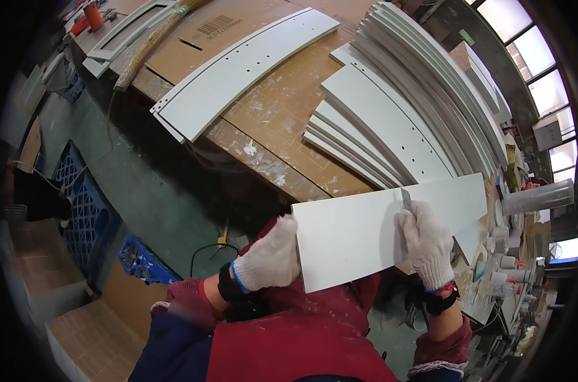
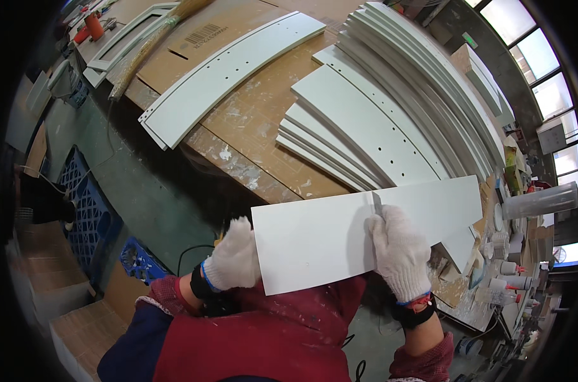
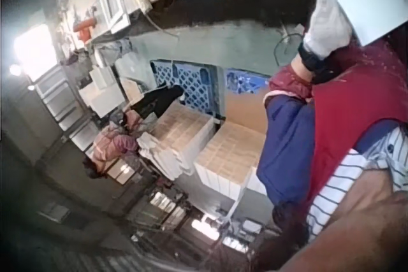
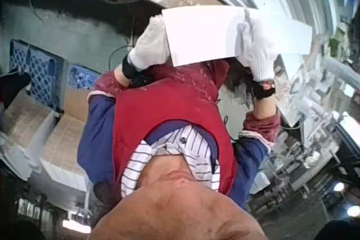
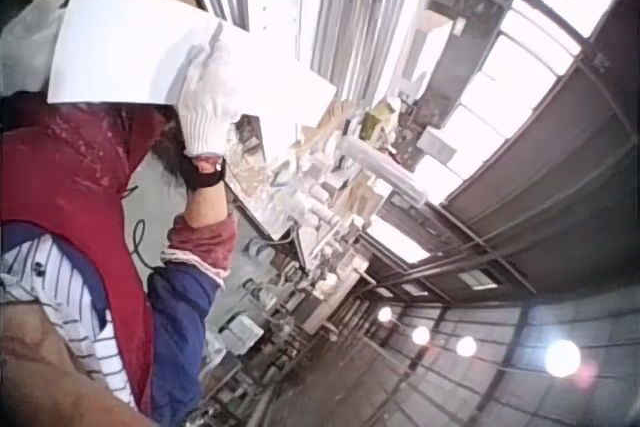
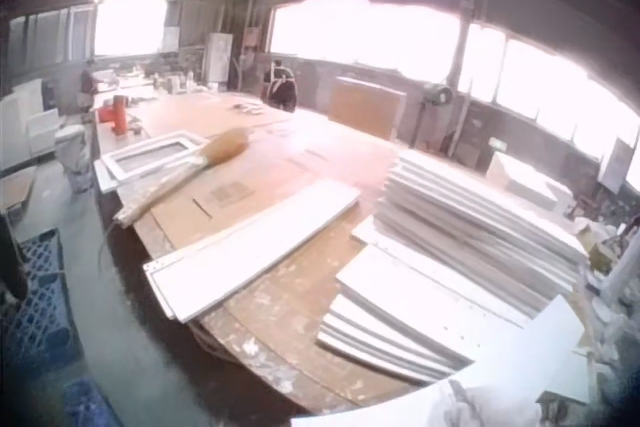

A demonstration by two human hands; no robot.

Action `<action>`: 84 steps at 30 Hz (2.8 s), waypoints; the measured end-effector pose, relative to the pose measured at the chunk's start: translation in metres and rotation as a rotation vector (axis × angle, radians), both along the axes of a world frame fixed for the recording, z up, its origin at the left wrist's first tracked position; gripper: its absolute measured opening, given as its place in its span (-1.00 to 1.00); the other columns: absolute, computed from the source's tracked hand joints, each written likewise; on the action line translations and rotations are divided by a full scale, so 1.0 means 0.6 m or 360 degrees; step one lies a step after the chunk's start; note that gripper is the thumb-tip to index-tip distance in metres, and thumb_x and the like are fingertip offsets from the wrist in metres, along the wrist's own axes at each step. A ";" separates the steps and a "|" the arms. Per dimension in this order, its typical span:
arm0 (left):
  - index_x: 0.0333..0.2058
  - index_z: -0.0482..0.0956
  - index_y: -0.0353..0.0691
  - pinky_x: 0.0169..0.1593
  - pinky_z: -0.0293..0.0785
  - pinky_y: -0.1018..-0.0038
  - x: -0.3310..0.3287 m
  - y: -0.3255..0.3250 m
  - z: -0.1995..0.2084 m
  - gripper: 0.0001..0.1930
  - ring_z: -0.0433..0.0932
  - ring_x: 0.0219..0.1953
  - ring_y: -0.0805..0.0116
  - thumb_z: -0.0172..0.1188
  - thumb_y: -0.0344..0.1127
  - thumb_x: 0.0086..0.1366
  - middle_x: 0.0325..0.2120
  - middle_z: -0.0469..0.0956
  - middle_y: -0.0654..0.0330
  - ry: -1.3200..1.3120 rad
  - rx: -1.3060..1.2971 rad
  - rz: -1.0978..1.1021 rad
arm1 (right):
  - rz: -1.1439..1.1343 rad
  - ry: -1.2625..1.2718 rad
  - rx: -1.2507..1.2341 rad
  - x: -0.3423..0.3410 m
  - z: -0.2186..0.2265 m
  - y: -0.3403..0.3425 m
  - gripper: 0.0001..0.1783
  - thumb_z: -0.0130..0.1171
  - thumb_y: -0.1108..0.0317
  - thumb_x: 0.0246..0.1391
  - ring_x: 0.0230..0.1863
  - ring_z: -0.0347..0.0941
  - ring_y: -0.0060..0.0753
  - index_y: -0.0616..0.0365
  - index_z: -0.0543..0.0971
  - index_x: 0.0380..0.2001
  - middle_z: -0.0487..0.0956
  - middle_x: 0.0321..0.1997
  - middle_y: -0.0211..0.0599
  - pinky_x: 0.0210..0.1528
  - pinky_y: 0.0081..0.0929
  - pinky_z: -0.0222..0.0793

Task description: The person puts on white gloves and proceeds to wipe the surfaces of multiple white rectangular panels using a cloth. They handle the panels one by one, wiping both sides and stacking them on a workbench in a workshop environment.

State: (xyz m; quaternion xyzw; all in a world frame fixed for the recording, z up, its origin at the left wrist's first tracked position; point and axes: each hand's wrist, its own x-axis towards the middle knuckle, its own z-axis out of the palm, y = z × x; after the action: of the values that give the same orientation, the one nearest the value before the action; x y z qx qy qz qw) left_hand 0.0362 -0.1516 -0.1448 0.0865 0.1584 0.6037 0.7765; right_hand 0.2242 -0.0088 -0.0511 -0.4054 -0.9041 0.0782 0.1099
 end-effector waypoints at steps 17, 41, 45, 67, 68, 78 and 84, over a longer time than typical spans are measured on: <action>0.12 0.24 -0.39 -0.19 0.63 0.08 -0.006 0.015 0.046 -0.48 0.58 -0.18 0.00 0.12 -0.48 0.18 -0.12 0.49 -0.05 0.0339 -0.0182 -0.0154 | -0.0446 0.0232 -0.1720 0.125 0.013 -0.044 -0.77 0.06 0.27 0.16 -0.43 0.44 -0.63 0.16 0.51 -0.18 0.56 -0.41 -0.36 -0.34 -0.61 0.38; 0.25 0.13 -0.37 0.16 0.38 0.15 -0.033 -0.044 -0.023 -0.43 0.30 0.20 0.00 0.02 -0.24 0.35 0.24 0.14 -0.20 0.1145 0.0067 0.0992 | -0.0283 0.1814 -0.1195 0.263 -0.048 -0.093 -0.85 0.18 0.45 0.04 0.13 0.33 -0.23 0.30 0.50 -0.53 0.32 0.19 0.15 0.07 -0.36 0.32; 0.19 0.14 -0.53 0.08 0.45 0.00 -0.025 -0.031 0.031 -0.49 0.41 0.10 -0.09 -0.15 -0.25 0.41 0.11 0.28 -0.31 -0.0095 0.0070 0.0376 | -0.0329 0.1564 -0.1085 0.236 -0.051 -0.101 -0.88 0.19 0.45 -0.03 0.10 0.39 -0.16 0.32 0.55 -0.45 0.42 0.10 0.18 0.09 -0.31 0.31; -0.04 0.44 -0.35 -0.34 0.64 0.32 -0.115 0.072 0.003 -0.60 0.61 -0.40 0.22 0.03 -0.11 0.35 -0.30 0.56 0.05 0.0643 -0.0570 0.0315 | -0.0164 0.1170 -0.0548 0.229 -0.084 -0.071 -0.86 0.16 0.61 -0.15 -0.04 0.50 -0.09 0.34 0.57 -0.42 0.55 -0.06 0.13 0.05 -0.29 0.35; -0.09 0.44 -0.37 -0.37 0.65 0.34 -0.122 0.075 0.004 -0.65 0.62 -0.44 0.18 0.07 -0.17 0.33 -0.34 0.56 0.02 0.0905 -0.0524 0.0203 | -0.0188 0.1237 -0.0563 0.230 -0.086 -0.073 -0.86 0.16 0.60 -0.15 -0.05 0.50 -0.10 0.33 0.57 -0.41 0.55 -0.06 0.14 0.03 -0.30 0.36; 0.12 0.17 -0.53 -0.28 0.69 0.16 -0.085 -0.039 -0.061 -0.39 0.62 -0.23 -0.02 0.14 -0.45 0.10 -0.14 0.48 -0.22 0.0275 -0.0054 0.0380 | 0.0154 0.1260 -0.0381 0.209 -0.034 -0.061 -0.84 0.24 0.53 -0.09 -0.12 0.52 -0.15 0.32 0.58 -0.36 0.55 -0.12 0.13 -0.10 -0.33 0.43; 0.09 0.21 -0.47 -0.38 0.69 0.15 -0.089 -0.136 -0.020 -0.49 0.60 -0.22 -0.11 0.08 -0.46 0.16 -0.09 0.44 -0.25 0.0323 0.0016 0.1204 | 0.0571 0.1275 -0.0458 0.065 0.024 0.010 -0.79 0.28 0.43 -0.09 -0.01 0.49 -0.09 0.24 0.61 -0.32 0.50 0.03 0.08 -0.01 -0.32 0.44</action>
State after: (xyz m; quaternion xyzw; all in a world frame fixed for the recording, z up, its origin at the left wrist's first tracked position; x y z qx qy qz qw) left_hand -0.0172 -0.2334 -0.1565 0.0850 0.2522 0.8365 0.4791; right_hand 0.2633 -0.0030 -0.0367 -0.1915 -0.8263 0.3711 0.3780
